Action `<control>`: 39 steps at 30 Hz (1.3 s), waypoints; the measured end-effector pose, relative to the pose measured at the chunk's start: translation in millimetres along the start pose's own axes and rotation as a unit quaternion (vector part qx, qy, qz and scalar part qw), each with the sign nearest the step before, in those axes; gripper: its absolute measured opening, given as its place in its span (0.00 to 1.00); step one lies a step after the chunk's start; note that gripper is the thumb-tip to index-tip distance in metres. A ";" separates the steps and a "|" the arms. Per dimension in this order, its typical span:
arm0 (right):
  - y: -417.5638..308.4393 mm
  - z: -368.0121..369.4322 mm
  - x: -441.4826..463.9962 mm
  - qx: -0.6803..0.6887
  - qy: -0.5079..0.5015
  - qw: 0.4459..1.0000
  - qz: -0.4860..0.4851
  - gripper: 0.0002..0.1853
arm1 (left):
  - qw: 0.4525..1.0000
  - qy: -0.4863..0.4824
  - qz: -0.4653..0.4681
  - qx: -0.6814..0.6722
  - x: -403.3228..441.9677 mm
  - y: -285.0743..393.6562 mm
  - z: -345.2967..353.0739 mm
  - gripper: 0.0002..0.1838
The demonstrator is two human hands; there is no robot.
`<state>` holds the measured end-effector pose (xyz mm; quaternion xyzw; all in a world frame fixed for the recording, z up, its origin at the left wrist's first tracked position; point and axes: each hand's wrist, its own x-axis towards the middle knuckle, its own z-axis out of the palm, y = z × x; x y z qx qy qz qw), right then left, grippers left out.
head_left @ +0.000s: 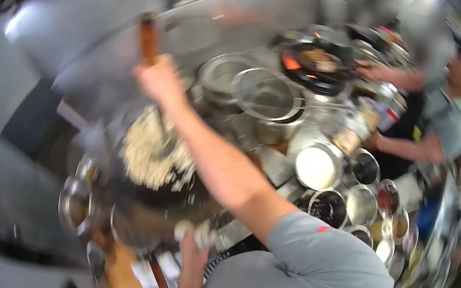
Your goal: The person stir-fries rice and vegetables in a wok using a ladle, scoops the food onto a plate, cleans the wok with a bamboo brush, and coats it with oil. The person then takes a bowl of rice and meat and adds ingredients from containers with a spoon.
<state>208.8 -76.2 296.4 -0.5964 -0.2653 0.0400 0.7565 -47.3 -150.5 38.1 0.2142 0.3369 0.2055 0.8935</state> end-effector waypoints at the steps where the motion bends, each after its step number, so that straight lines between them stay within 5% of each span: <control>1: -6.1 -2.7 4.5 0.033 0.010 0.998 -0.050 0.11 | 1.000 -0.005 0.020 0.023 5.9 -4.4 -20.0 0.14; 4: -15.8 -19.1 -56.4 0.095 -0.021 0.985 -0.142 0.09 | 0.992 -0.074 -0.005 0.099 48.6 60.1 -6.0 0.13; 5: 7.7 -15.2 -81.5 0.113 -0.028 0.987 -0.115 0.08 | 0.993 0.005 0.022 0.118 70.9 63.9 17.0 0.09; 6: 23.8 -12.1 -96.2 0.057 0.044 0.986 -0.148 0.09 | 0.989 -0.065 0.012 0.134 109.3 67.5 -12.4 0.09; 8: 56.9 -20.9 -78.9 0.027 0.077 0.985 -0.154 0.11 | 0.991 -0.037 0.033 0.123 84.9 39.9 -2.5 0.10; 10: 38.7 -56.9 -74.3 0.141 0.008 0.987 -0.073 0.15 | 0.981 -0.177 0.023 0.082 56.7 11.7 -51.7 0.12; 12: -4.9 -118.6 -108.7 -0.183 -0.088 0.973 -0.113 0.33 | 0.989 -0.033 0.021 0.143 -15.8 9.6 -26.1 0.13; 15: 8.8 -155.5 -172.8 -0.287 -0.151 0.945 0.043 0.37 | 0.994 -0.057 0.020 0.086 30.7 42.6 -26.9 0.14; 18: 59.6 -157.8 -220.5 0.042 -0.261 0.949 0.170 0.28 | 0.990 -0.050 -0.001 0.131 103.4 69.2 -24.0 0.14; 20: 103.5 -158.3 -238.5 0.243 -0.227 0.923 0.192 0.25 | 0.992 -0.055 -0.030 0.113 105.6 75.7 -9.3 0.14; 22: 118.4 -146.1 -253.8 0.413 -0.165 0.842 0.304 0.23 | 0.987 -0.085 -0.029 0.131 119.5 78.8 -10.8 0.14; 24: 109.9 -124.5 -262.3 0.521 0.009 0.722 0.454 0.20 | 0.985 -0.107 -0.039 0.128 128.1 74.7 -12.9 0.15; 25: 72.2 -110.5 -264.3 0.516 0.085 0.717 0.460 0.15 | 0.986 -0.113 -0.047 0.116 126.7 72.5 -11.7 0.15; 28: 110.0 -114.2 -244.0 0.570 -0.150 0.650 0.480 0.11 | 0.989 -0.096 -0.054 0.103 121.3 66.3 -1.8 0.19; 30: 122.9 -108.0 -230.9 0.316 -0.189 0.808 0.460 0.11 | 0.990 -0.086 -0.053 0.102 116.5 70.6 0.4 0.20; 32: 77.0 -115.5 -234.5 -0.026 -0.304 0.879 0.367 0.10 | 0.990 -0.052 -0.058 0.120 123.0 71.7 -5.2 0.21; 33: 73.3 -125.9 -235.7 -0.240 -0.350 0.883 0.200 0.14 | 0.989 -0.064 -0.080 0.111 128.5 73.7 -10.8 0.20; 34: 67.8 -139.4 -237.4 -0.442 -0.355 0.824 0.025 0.18 | 0.991 -0.071 -0.063 0.089 131.2 73.6 -10.6 0.20; 36: 69.8 -158.7 -227.1 -0.473 -0.400 0.772 0.144 0.26 | 0.993 -0.092 -0.048 0.058 133.3 66.7 -10.3 0.19; 39: 47.5 -150.1 -201.6 -0.479 -0.464 0.732 0.140 0.25 | 0.988 -0.130 -0.072 0.046 144.4 70.9 -16.8 0.17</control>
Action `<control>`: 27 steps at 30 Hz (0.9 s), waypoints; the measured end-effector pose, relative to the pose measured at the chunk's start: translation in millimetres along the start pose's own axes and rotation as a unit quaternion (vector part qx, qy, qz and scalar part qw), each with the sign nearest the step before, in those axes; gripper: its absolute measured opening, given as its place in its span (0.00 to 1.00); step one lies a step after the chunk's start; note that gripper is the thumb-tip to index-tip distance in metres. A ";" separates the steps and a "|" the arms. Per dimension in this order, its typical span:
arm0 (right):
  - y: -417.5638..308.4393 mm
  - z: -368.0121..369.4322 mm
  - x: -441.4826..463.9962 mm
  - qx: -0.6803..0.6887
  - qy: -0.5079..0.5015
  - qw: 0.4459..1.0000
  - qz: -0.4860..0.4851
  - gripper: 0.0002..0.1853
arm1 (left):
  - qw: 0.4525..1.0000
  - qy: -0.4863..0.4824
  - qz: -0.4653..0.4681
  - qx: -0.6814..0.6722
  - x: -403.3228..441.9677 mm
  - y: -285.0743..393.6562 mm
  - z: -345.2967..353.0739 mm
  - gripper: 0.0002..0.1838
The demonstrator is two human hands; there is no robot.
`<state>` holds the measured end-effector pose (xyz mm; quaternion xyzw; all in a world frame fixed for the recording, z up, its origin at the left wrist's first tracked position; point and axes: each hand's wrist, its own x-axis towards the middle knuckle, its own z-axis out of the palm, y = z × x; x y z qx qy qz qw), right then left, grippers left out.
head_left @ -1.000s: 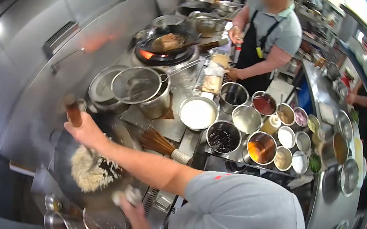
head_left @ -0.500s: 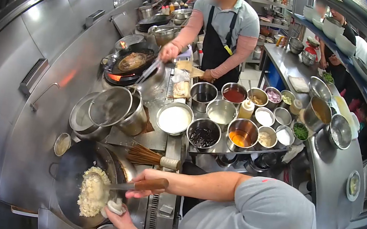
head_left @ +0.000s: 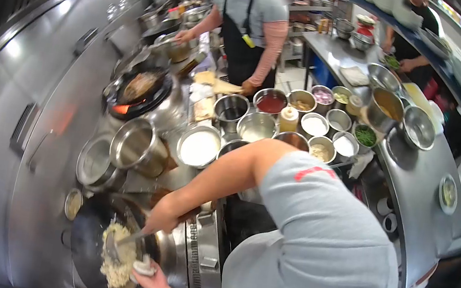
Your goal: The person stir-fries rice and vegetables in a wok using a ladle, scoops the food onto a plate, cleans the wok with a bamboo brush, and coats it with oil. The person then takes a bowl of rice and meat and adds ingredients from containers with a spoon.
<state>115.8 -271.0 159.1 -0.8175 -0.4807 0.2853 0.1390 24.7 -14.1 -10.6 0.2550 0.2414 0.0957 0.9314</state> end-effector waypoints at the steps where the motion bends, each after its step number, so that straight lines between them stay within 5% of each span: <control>1: -2.9 -11.3 5.3 -0.003 -0.034 0.999 -0.003 0.25 | 1.000 0.004 -0.012 0.006 -13.1 3.0 8.3 0.17; 5: 0.3 -32.7 -50.1 -0.037 0.051 0.996 -0.063 0.26 | 0.997 0.033 -0.055 0.038 7.9 18.6 -7.5 0.16; 7: 12.8 -32.0 -70.5 0.066 -0.028 0.997 -0.020 0.26 | 0.997 0.073 -0.032 0.021 15.5 10.7 4.8 0.15; 9: 46.1 -1.6 -46.8 -0.020 -0.004 0.995 -0.094 0.38 | 0.992 0.124 -0.001 -0.002 14.8 8.4 10.3 0.13; 12: 65.8 44.9 11.5 0.016 0.072 0.996 -0.056 0.42 | 0.977 -0.003 0.151 0.148 63.8 -31.5 -26.9 0.12; 13: 61.5 50.3 22.8 0.039 0.087 0.994 -0.047 0.41 | 0.995 0.028 0.086 0.044 60.3 -31.6 -21.8 0.12; 15: 57.1 38.0 14.8 0.078 0.054 0.993 -0.071 0.39 | 0.987 0.120 0.104 0.020 -30.4 -45.9 45.3 0.09; 16: 69.1 42.0 16.6 0.081 0.067 0.988 -0.114 0.39 | 0.996 0.012 0.081 0.029 -27.7 -48.2 -6.9 0.08; 17: 59.1 -0.9 -29.8 0.096 0.023 0.987 -0.125 0.35 | 0.984 0.158 0.073 0.033 -65.2 -57.4 30.9 0.07; 20: 61.8 -67.2 -74.2 0.206 -0.181 0.961 -0.046 0.37 | 0.989 0.125 0.066 -0.027 -48.7 -47.0 48.9 0.09; 21: 64.1 -58.0 -62.8 0.197 -0.173 0.965 -0.029 0.36 | 0.996 0.036 0.065 -0.054 -24.5 -36.5 39.7 0.12; 23: 58.4 -43.3 -36.9 0.147 -0.131 0.980 -0.015 0.36 | 0.990 0.109 0.077 -0.055 1.8 -41.6 29.1 0.10; 25: 77.4 19.4 6.3 0.056 0.056 0.991 -0.105 0.37 | 0.992 0.048 0.085 -0.079 8.1 -85.4 0.9 0.08; 27: 57.9 23.1 7.7 0.119 0.083 0.985 -0.096 0.38 | 0.979 0.191 0.066 -0.037 -50.8 -120.0 33.5 0.08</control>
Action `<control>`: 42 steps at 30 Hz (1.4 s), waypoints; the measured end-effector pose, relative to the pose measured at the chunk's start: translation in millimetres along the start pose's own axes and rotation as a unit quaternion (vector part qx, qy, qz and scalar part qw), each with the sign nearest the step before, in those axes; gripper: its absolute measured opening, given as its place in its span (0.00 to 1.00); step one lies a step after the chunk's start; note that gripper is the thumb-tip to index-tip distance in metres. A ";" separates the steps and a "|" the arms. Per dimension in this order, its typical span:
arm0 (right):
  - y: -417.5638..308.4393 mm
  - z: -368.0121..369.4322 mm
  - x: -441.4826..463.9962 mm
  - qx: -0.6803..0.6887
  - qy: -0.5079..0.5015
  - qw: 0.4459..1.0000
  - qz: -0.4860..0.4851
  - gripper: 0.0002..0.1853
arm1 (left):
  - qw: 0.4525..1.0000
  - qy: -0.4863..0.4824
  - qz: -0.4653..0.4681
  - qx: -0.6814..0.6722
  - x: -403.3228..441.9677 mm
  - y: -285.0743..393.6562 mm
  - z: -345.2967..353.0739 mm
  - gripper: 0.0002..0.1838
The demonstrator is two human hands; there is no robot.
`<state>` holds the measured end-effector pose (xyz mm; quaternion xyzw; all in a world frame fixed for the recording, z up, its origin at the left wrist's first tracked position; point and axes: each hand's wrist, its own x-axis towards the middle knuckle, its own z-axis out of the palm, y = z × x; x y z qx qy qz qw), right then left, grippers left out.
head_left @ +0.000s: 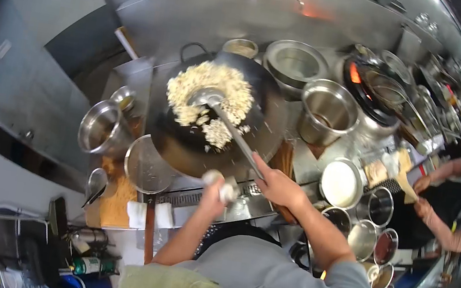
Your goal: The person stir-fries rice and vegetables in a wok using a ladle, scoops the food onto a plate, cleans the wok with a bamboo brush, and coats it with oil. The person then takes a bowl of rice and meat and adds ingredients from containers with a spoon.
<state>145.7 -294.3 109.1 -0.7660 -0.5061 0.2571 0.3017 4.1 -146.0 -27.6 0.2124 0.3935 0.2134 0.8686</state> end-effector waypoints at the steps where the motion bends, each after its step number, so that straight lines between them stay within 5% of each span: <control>1: -1.3 0.0 -4.7 0.030 0.027 0.998 -0.043 0.38 | 0.998 -0.032 0.031 -0.044 -21.1 -1.8 10.6 0.07; 3: -8.5 -14.4 -19.8 0.019 0.030 0.999 -0.031 0.37 | 0.995 -0.101 0.014 -0.022 -19.3 17.6 2.2 0.06; 4: -11.4 -9.9 -34.2 0.006 0.028 0.999 -0.029 0.37 | 0.999 -0.034 0.009 -0.027 -13.6 39.5 15.8 0.06; 6: -47.1 -47.4 -58.9 0.065 -0.090 0.985 0.134 0.37 | 0.998 -0.058 0.010 -0.036 25.7 71.3 25.0 0.08; 7: -47.2 -57.3 -75.3 0.092 -0.119 0.979 0.139 0.37 | 1.000 0.004 0.006 0.023 16.4 73.0 27.8 0.09; 10: -36.7 -83.2 -105.6 0.145 -0.185 0.965 0.119 0.35 | 0.999 -0.040 -0.016 0.020 -13.0 80.0 36.4 0.11; 14: -39.1 -42.8 -42.0 0.005 -0.125 0.977 0.170 0.35 | 0.993 -0.110 -0.012 -0.049 81.0 60.2 -18.9 0.09; 16: -7.3 2.8 -16.7 -0.047 0.014 0.998 0.030 0.35 | 0.998 -0.052 0.011 0.013 35.1 22.8 -22.6 0.07; 18: -39.0 -6.8 -28.5 -0.018 0.015 0.997 0.068 0.35 | 0.995 -0.093 0.035 0.008 6.3 -1.3 -49.0 0.08; 20: -89.5 -29.7 -48.2 0.057 -0.028 0.985 0.162 0.34 | 0.997 -0.082 0.004 -0.010 -16.4 33.6 -26.1 0.08; 22: -93.8 -29.3 -63.4 0.025 0.015 0.996 0.089 0.34 | 0.999 -0.040 -0.008 0.002 -4.3 70.0 -3.3 0.08; 24: -112.5 -30.3 -57.4 0.060 0.000 0.986 0.157 0.34 | 0.994 -0.082 -0.066 0.017 31.3 103.3 7.1 0.11; 26: -97.6 -13.8 -32.5 0.006 0.030 0.989 0.144 0.34 | 0.994 -0.061 -0.057 0.074 37.9 117.6 19.7 0.11; 30: -31.0 31.5 19.8 -0.213 0.020 0.975 0.061 0.32 | 0.975 -0.197 -0.084 0.058 71.1 121.5 -9.2 0.13; 31: -45.6 32.8 6.8 -0.304 -0.007 0.952 0.022 0.29 | 0.985 -0.150 -0.066 0.061 71.2 121.0 -1.0 0.13; 32: -79.3 27.4 -24.4 -0.224 0.120 0.966 -0.047 0.27 | 0.956 -0.261 -0.089 0.096 83.1 126.6 -11.1 0.14; 33: -112.2 21.7 -56.8 -0.151 0.233 0.951 -0.133 0.26 | 0.964 -0.233 -0.068 0.109 76.3 126.3 -10.6 0.18; 36: -151.4 22.7 -155.1 0.086 0.285 0.941 -0.163 0.21 | 0.927 -0.320 -0.078 0.178 18.9 120.7 25.9 0.16; 37: -143.6 31.9 -187.7 0.237 0.287 0.921 -0.112 0.21 | 0.961 -0.233 -0.079 0.125 30.6 121.4 28.7 0.16; 38: -133.0 49.2 -218.8 0.390 0.289 0.870 -0.085 0.21 | 0.960 -0.189 -0.199 0.056 62.6 116.8 17.0 0.19; 39: -103.4 77.0 -242.9 0.405 0.382 0.830 -0.036 0.23 | 0.954 -0.184 -0.214 0.097 69.5 99.8 15.7 0.19; 40: -80.0 110.5 -275.3 0.281 0.503 0.808 0.124 0.22 | 0.943 -0.198 -0.216 0.157 63.4 72.3 25.3 0.19; 41: -45.5 159.4 -301.8 -0.101 0.555 0.763 0.315 0.19 | 0.931 -0.215 -0.215 0.203 57.9 48.5 32.7 0.19; 42: -58.9 197.7 -344.5 -0.079 0.443 0.718 0.530 0.18 | 0.919 -0.232 -0.217 0.234 52.2 26.2 40.4 0.19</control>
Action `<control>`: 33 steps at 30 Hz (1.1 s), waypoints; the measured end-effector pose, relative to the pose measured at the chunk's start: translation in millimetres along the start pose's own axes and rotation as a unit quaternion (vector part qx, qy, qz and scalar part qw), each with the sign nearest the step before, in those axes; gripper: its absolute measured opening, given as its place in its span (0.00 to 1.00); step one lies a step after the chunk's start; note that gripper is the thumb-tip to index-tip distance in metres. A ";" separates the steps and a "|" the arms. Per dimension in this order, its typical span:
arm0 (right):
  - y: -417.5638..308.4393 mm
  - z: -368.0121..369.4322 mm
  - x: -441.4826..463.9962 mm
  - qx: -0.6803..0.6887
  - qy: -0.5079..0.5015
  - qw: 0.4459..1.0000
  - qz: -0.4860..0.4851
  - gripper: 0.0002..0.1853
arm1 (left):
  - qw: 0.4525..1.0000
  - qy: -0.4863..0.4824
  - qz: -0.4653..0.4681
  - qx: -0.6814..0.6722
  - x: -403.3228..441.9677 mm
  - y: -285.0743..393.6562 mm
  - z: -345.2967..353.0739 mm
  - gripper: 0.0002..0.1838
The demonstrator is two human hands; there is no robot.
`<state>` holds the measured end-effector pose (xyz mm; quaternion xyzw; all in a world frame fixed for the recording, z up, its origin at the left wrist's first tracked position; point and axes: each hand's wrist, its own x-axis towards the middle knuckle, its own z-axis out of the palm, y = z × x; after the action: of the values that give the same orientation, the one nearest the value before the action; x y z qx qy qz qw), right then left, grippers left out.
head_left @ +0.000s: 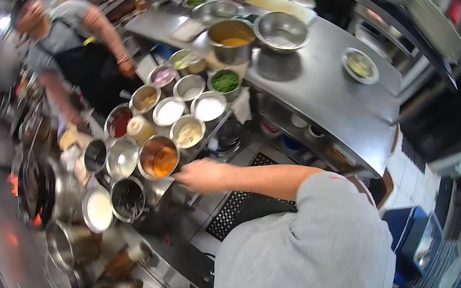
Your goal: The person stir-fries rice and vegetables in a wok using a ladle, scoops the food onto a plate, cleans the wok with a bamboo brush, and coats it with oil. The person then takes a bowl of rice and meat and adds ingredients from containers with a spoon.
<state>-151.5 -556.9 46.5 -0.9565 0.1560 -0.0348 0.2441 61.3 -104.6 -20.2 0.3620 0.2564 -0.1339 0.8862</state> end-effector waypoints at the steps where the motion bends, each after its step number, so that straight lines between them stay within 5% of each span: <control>1: 63.8 16.7 -24.0 -0.079 -0.094 0.990 0.065 0.17 | 1.000 -0.014 -0.007 0.027 6.4 -16.2 16.1 0.19; 2: 125.5 30.5 -61.5 -0.020 -0.072 0.992 0.101 0.17 | 0.998 -0.023 -0.017 0.047 11.0 -30.1 32.1 0.19; 3: 158.9 20.9 -109.4 0.134 0.078 0.971 0.182 0.17 | 0.997 -0.031 -0.023 0.065 14.7 -45.6 45.8 0.19; 4: 168.8 -18.2 -152.2 0.212 0.114 0.904 0.352 0.21 | 0.995 -0.033 -0.031 0.084 13.8 -60.5 61.6 0.19; 5: 228.0 -10.2 -199.5 0.182 0.223 0.878 0.384 0.20 | 0.994 -0.037 -0.038 0.097 14.1 -74.0 73.3 0.19; 8: 346.3 -44.1 -319.5 0.099 0.531 0.621 0.568 0.18 | 0.990 -0.047 -0.044 0.127 8.2 -112.0 104.5 0.19; 11: 407.7 -100.1 -397.3 -0.232 0.614 0.501 0.564 0.21 | 0.986 -0.056 -0.044 0.153 2.3 -138.7 124.8 0.19; 14: 425.1 -115.4 -430.2 -0.192 0.514 0.588 0.594 0.18 | 0.983 -0.059 -0.041 0.172 -3.2 -155.1 137.4 0.19; 17: 438.9 -102.8 -427.3 -0.185 0.528 0.620 0.551 0.17 | 0.983 -0.050 -0.032 0.171 -5.1 -159.5 138.6 0.19; 26: 340.4 -54.3 -375.9 -0.119 0.560 0.583 0.576 0.10 | 0.981 -0.038 0.012 0.190 -12.9 -133.2 139.0 0.19; 33: 247.1 -25.6 -371.7 -0.073 0.575 0.620 0.529 0.09 | 0.973 -0.030 0.027 0.227 -10.5 -117.7 138.8 0.19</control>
<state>-577.4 -657.0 -45.5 -0.5086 0.7454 -0.4309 0.0105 52.4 -285.3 2.4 0.5567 0.1826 -0.1750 0.7913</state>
